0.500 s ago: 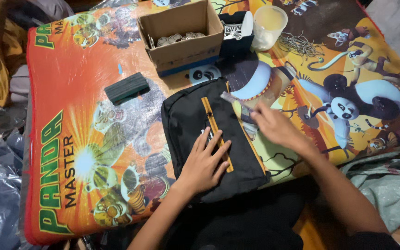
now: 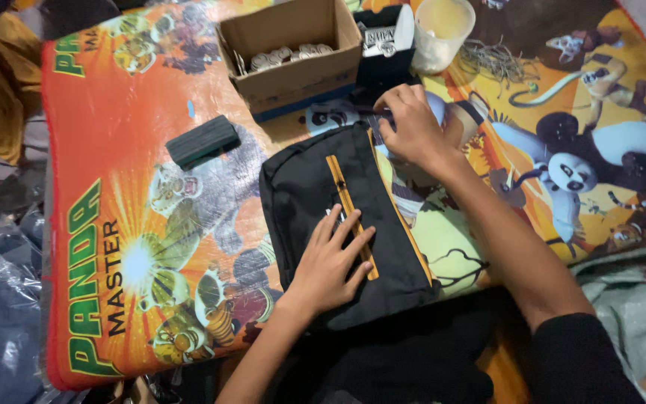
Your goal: The person cleans the surface of a black bag with a purple cloth and then applies a skull-shaped patch to the front, pressing it down by hand.
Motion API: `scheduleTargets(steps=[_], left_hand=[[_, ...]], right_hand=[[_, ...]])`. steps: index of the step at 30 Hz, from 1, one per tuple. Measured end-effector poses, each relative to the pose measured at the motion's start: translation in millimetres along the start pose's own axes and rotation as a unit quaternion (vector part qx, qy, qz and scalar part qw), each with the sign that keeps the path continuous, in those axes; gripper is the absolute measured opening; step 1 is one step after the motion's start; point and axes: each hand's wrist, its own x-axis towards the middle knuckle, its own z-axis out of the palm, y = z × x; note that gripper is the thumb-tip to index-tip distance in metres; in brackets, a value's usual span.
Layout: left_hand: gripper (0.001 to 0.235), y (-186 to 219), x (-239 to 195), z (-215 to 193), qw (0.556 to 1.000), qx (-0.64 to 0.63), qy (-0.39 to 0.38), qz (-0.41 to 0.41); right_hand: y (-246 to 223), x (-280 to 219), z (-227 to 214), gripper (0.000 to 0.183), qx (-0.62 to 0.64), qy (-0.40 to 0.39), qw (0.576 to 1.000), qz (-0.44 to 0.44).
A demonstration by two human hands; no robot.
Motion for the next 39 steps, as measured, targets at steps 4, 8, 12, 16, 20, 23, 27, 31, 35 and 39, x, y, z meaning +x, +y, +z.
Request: scheduleTargets(steps=[4, 8, 12, 16, 20, 23, 27, 31, 35, 39], left_hand=[[0.056, 17, 4, 6, 1.0, 0.027, 0.016, 0.003], [0.056, 39, 13, 19, 0.995, -0.039, 0.035, 0.09], [0.064, 49, 22, 25, 0.988, -0.039, 0.027, 0.145], [0.046, 42, 16, 42, 0.982, -0.045, 0.087, 0.162], [0.017, 35, 12, 57, 0.974, -0.051, 0.147, 0.164], [0.009, 36, 13, 54, 0.965, -0.063, 0.182, 0.178], [0.009, 39, 14, 49, 0.958, -0.093, 0.199, 0.184], [0.008, 42, 17, 42, 0.957, -0.119, 0.205, 0.168], [0.006, 43, 17, 39, 0.959, -0.12, 0.2, 0.162], [0.01, 45, 19, 32, 0.957, -0.152, 0.197, 0.147]], right_hand=[[-46, -58, -60, 0.024, 0.02, -0.046, 0.997, -0.052], [-79, -134, -111, 0.016, 0.08, -0.137, 0.987, -0.033], [-94, -191, -131, 0.012, 0.109, -0.145, 0.983, 0.037], [-110, -219, -127, 0.015, 0.14, -0.108, 0.982, 0.073], [-127, -214, -130, 0.011, 0.144, -0.087, 0.984, 0.061], [-135, -198, -138, 0.009, 0.118, -0.121, 0.985, 0.024], [-130, -183, -142, 0.015, 0.004, -0.238, 0.97, -0.042], [-120, -175, -127, 0.028, -0.059, -0.27, 0.957, -0.088], [-108, -173, -113, 0.025, -0.065, -0.242, 0.948, -0.196], [-104, -171, -118, 0.014, -0.001, -0.172, 0.957, -0.235]])
